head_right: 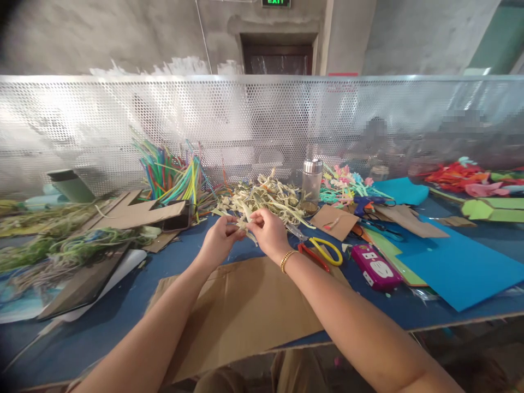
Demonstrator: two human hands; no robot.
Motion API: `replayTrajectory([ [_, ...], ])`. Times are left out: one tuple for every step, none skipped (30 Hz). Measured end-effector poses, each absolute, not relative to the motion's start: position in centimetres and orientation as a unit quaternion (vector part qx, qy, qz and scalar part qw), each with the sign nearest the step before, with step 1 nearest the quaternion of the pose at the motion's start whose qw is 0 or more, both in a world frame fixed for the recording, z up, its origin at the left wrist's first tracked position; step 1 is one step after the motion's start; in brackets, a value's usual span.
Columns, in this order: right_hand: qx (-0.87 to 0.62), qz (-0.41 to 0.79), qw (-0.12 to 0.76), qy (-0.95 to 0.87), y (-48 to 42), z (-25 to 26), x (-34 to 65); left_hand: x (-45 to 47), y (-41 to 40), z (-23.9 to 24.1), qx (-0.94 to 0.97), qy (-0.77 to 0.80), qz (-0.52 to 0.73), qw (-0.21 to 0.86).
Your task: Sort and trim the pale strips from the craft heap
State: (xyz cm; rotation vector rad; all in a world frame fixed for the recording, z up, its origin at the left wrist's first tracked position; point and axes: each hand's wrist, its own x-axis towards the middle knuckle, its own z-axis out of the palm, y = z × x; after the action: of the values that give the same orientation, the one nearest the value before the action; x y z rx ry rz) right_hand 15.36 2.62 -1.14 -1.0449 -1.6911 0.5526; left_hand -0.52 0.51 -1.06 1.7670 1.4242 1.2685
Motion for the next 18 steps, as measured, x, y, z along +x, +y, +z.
replayTrajectory([
  [-0.437,0.216,0.497,-0.718,2.6,-1.0,15.4,-0.5,0.3,-0.8,0.668,0.533,0.454,0.252],
  [-0.442,0.19,0.477,-0.736,2.5,-0.9,15.6,-0.5,0.1,-0.6,0.683,0.537,0.438,0.23],
  [-0.446,0.156,0.456,-0.754,2.5,-0.6,15.7,-0.6,-0.1,-0.4,0.698,0.539,0.423,0.205],
  [-0.45,0.119,0.436,-0.77,2.4,-0.4,15.8,-0.6,-0.3,-0.3,0.715,0.538,0.408,0.181],
  [-0.454,0.086,0.421,-0.781,2.4,-0.2,15.9,-0.6,-0.4,-0.2,0.73,0.534,0.394,0.163],
  [-0.458,0.064,0.409,-0.787,2.4,0.0,16.1,-0.6,-0.5,-0.2,0.744,0.527,0.38,0.152],
  [-0.46,0.057,0.402,-0.789,2.5,0.1,16.2,-0.6,-0.6,-0.2,0.755,0.519,0.37,0.154],
  [-0.462,0.067,0.4,-0.788,2.6,0.1,16.2,-0.6,-0.6,-0.2,0.759,0.512,0.365,0.17],
  [-0.463,0.09,0.402,-0.785,2.7,0.1,16.3,-0.6,-0.7,-0.2,0.756,0.505,0.365,0.202],
  [-0.461,0.125,0.409,-0.777,2.8,0.0,16.2,-0.6,-0.6,-0.2,0.744,0.499,0.37,0.247],
  [-0.457,0.175,0.422,-0.763,2.9,-0.1,16.2,-0.5,-0.6,-0.2,0.723,0.495,0.376,0.302],
  [-0.448,0.242,0.438,-0.741,3.0,-0.2,16.0,-0.5,-0.6,-0.2,0.692,0.494,0.381,0.363],
  [-0.432,0.321,0.453,-0.711,3.1,-0.3,15.9,-0.4,-0.6,-0.1,0.655,0.494,0.384,0.424],
  [-0.411,0.402,0.464,-0.674,3.0,-0.4,15.7,-0.4,-0.7,0.0,0.616,0.494,0.385,0.478],
  [-0.387,0.473,0.471,-0.636,2.9,-0.5,15.4,-0.4,-0.7,0.1,0.58,0.491,0.385,0.524],
  [-0.365,0.524,0.479,-0.603,2.8,-0.6,15.2,-0.4,-0.7,0.2,0.55,0.487,0.385,0.558],
  [-0.348,0.553,0.487,-0.58,2.7,-0.7,15.0,-0.5,-0.7,0.3,0.531,0.482,0.388,0.579],
  [-0.339,0.563,0.497,-0.567,2.5,-0.7,14.8,-0.5,-0.8,0.4,0.523,0.48,0.391,0.586],
])
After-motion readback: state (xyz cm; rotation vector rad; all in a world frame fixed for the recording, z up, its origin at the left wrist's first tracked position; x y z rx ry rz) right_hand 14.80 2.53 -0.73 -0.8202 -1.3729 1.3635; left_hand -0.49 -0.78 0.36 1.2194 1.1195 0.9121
